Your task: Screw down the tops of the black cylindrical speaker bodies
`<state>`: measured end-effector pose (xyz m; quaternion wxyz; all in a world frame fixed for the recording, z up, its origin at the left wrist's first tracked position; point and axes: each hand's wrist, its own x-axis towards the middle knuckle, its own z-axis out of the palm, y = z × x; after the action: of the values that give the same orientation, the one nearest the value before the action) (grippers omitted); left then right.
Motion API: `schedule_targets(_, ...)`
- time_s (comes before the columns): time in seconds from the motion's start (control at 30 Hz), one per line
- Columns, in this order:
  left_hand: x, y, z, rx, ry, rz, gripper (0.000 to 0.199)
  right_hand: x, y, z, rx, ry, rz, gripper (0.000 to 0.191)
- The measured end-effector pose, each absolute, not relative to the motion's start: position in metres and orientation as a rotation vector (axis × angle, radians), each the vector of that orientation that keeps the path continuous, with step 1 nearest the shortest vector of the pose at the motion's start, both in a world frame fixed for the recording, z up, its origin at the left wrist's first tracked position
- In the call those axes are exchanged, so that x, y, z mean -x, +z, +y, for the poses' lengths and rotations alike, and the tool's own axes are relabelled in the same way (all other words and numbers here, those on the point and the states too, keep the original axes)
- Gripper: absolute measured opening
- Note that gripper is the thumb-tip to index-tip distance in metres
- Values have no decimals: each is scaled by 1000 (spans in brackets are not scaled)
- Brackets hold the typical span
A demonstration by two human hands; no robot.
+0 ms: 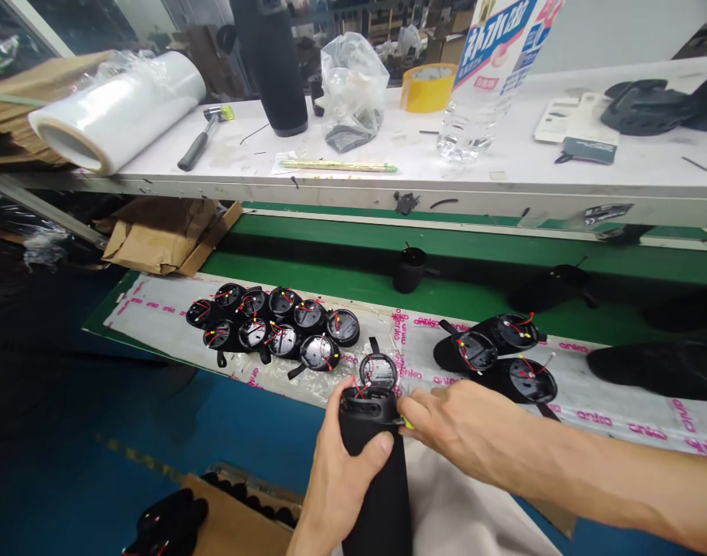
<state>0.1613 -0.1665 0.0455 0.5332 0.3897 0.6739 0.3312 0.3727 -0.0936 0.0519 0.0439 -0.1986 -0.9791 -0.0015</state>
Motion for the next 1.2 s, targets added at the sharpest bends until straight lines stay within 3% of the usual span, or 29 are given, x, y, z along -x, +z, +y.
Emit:
schedule_targets(0.73,-171,46,-172,-938,769,1708,79,-371,46,-91,538,-43,-3202,18)
schedule_targets(0.83,-169,44,-169,-899,857,1670,81,-369,47,-87,601,205,-3159,7)
schedule_targets(1.0,-159,36,-166,-753,974,1476,86,-371,50,-77,862,798,-2684,42)
schedule_targets(1.1,-155,35,-166,-708,989,1461,88,-375,47,-78,1212,1041,-2492,49)
schedule_targets(1.2,-154,37,-165,-684,1005,1460,88,-375,42,-82,1288,1129,-2407,45)
